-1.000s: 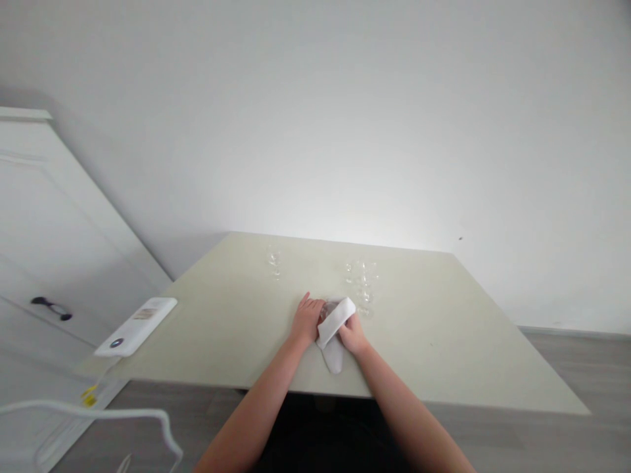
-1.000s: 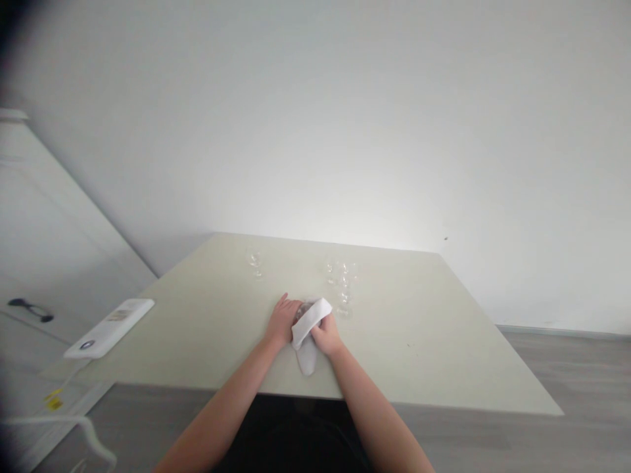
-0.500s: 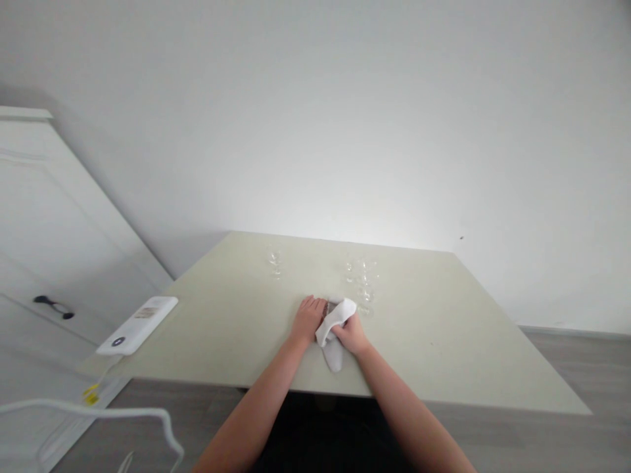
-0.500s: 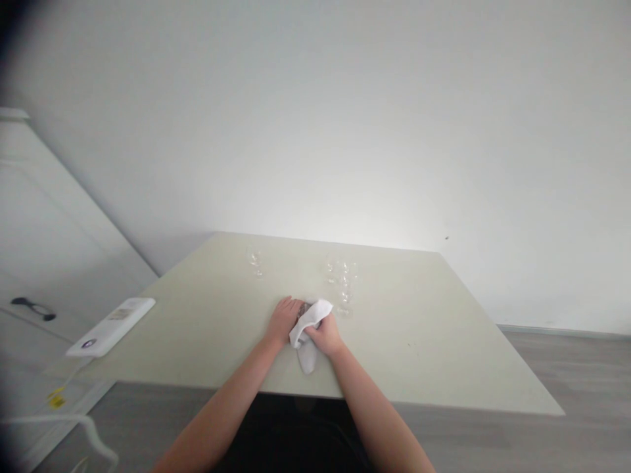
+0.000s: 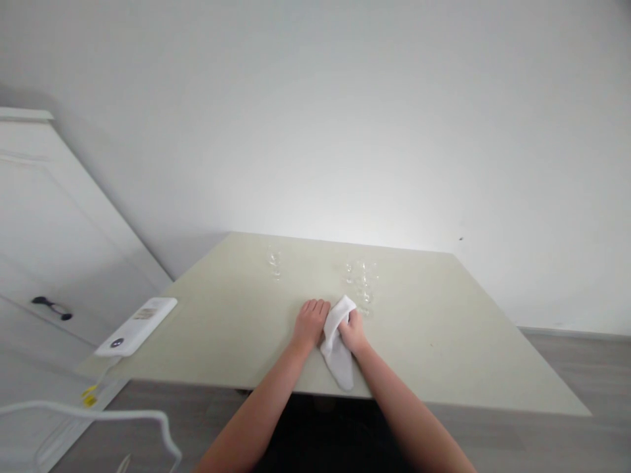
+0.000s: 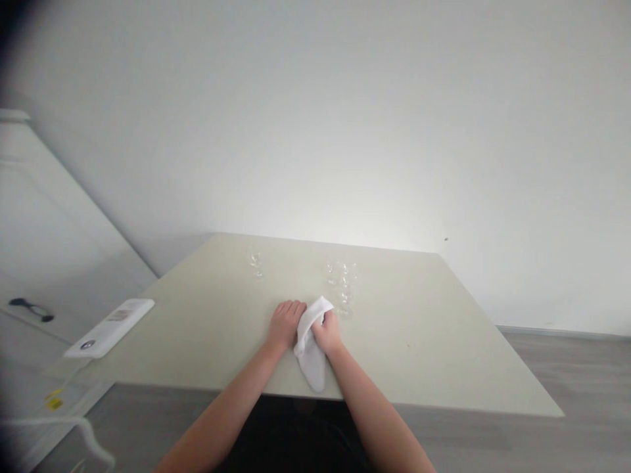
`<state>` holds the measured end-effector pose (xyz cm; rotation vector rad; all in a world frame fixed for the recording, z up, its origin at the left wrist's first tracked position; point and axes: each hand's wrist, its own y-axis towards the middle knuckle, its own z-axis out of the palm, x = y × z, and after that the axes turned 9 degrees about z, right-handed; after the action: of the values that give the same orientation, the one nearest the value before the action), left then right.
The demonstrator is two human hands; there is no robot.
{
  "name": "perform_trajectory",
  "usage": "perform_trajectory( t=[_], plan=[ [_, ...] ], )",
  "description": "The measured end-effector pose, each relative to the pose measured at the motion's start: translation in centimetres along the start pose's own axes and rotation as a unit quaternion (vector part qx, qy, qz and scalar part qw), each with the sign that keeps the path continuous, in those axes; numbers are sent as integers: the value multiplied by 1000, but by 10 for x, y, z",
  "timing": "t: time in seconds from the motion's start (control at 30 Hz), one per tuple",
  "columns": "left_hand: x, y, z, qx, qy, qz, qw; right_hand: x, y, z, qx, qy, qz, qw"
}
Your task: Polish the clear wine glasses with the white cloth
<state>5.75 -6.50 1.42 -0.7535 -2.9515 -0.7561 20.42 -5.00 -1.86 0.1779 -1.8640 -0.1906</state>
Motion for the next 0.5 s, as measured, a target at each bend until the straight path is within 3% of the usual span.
perform_trajectory(
  t=[0.2, 0.37, 0.5],
  plan=[
    [2, -2, 2, 12, -12, -48, 999, 1, -2, -1, 46, -35, -19, 998],
    [5, -3, 4, 17, -33, -68, 997, 3, -3, -2, 98, -19, -102, 990],
    [8, -1, 8, -9, -21, -78, 997, 4, -6, 1, 75, -43, -154, 984]
  ],
)
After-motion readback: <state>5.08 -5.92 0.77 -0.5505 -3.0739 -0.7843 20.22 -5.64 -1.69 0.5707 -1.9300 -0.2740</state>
